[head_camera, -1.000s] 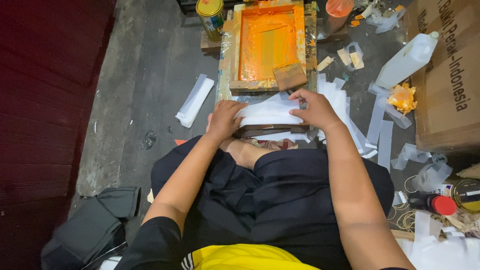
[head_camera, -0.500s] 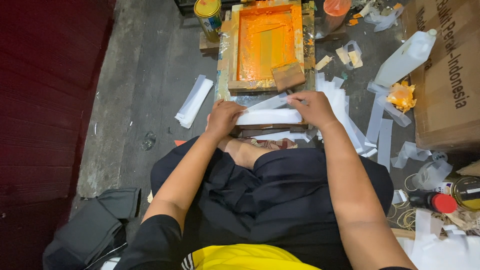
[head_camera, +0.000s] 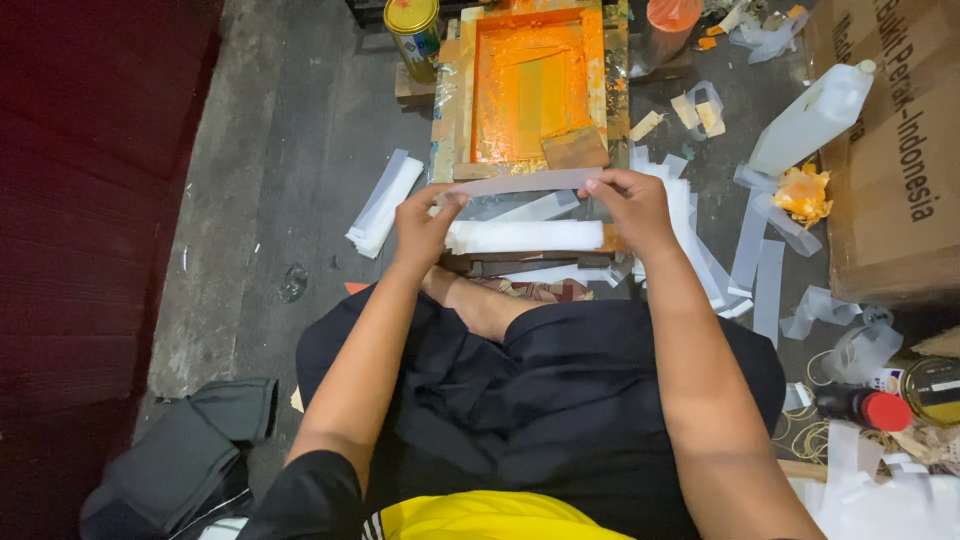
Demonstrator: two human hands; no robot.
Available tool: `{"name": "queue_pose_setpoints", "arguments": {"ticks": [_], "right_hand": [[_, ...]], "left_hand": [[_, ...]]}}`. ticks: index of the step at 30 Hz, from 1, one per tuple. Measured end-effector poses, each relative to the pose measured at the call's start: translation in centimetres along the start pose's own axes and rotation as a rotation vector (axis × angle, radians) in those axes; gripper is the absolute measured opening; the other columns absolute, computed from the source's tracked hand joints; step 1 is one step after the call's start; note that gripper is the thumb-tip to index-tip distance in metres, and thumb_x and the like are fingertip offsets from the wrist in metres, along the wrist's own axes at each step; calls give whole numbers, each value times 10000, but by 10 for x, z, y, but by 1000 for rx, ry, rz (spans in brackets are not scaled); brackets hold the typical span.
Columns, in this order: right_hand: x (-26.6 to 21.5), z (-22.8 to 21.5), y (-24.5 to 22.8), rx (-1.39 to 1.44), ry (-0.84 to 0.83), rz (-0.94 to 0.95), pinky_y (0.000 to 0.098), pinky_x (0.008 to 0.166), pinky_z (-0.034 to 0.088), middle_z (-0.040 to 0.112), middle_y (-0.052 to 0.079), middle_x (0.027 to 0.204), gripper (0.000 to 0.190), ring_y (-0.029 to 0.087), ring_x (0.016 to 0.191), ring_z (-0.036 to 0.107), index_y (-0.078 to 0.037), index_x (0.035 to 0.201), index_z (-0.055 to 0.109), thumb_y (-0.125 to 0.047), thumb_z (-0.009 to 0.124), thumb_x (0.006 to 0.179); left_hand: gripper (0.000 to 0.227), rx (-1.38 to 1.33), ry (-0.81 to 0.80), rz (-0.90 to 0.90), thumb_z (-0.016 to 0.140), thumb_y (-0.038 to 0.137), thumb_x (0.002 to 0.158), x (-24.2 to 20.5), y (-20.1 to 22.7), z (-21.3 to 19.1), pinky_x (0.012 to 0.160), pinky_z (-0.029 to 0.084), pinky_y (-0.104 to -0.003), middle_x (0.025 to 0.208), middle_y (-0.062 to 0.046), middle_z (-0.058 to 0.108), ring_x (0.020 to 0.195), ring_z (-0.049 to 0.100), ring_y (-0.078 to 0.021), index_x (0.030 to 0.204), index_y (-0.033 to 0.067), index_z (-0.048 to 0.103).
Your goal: The person sits on the floor and uses a wooden block to apply orange paint onto a screen printing frame. They then place a strip of white paper onto the frame and press it with the block to transfer the paint. The person repeats this process with multiple paper strips.
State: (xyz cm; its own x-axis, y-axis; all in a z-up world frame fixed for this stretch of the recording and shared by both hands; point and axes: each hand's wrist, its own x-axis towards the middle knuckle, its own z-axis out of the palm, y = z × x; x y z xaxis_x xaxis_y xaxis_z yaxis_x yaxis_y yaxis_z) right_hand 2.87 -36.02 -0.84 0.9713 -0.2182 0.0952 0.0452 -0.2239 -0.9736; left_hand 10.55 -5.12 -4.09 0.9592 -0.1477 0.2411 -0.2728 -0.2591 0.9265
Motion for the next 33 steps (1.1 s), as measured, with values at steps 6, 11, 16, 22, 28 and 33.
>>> {"name": "queue_pose_setpoints", "arguments": {"ticks": [6,11,16,22,28,33], "right_hand": [[-5,7,-14,320,68,85,209,858,535,747,82,855,95,88,846,683,-65,966,761,-145,714,946],[-6,20,-5,492,54,116,220,784,548,754,114,840,104,124,803,720,-57,970,731,-147,733,917],[-9,37,17,527,26,170,245,778,577,759,105,822,139,150,784,743,-36,923,753,-156,800,870],[-24,55,-5,449,-91,122,337,831,581,759,106,869,246,198,837,739,-68,967,762,-223,887,823],[-31,52,18,429,-30,146,311,796,595,739,80,777,149,152,749,711,-63,885,753,-175,850,867],[-22,32,10,423,120,187,357,847,559,695,29,868,193,147,801,662,-85,995,723,-233,818,915]], "left_hand": [[165,-289,34,-253,784,74,913,-16,29,0,921,570,-350,875,-97,762,907,720,-145,1074,47,763],[177,-376,44,-308,792,95,896,-24,3,7,914,568,-295,879,-78,763,901,692,-102,1060,44,747],[289,-444,20,-353,837,117,858,-29,36,24,910,575,-276,906,-69,771,886,712,-107,1119,36,741],[350,-457,-83,-433,852,121,841,-42,61,60,893,572,-258,911,-74,782,888,727,-111,1169,82,737],[342,-457,-66,-433,865,107,824,-43,64,67,874,570,-246,862,-76,779,863,740,-114,1144,88,746],[278,-296,-9,-411,850,154,847,-34,66,39,899,536,-229,838,-25,773,849,684,-46,1109,138,758]]}}
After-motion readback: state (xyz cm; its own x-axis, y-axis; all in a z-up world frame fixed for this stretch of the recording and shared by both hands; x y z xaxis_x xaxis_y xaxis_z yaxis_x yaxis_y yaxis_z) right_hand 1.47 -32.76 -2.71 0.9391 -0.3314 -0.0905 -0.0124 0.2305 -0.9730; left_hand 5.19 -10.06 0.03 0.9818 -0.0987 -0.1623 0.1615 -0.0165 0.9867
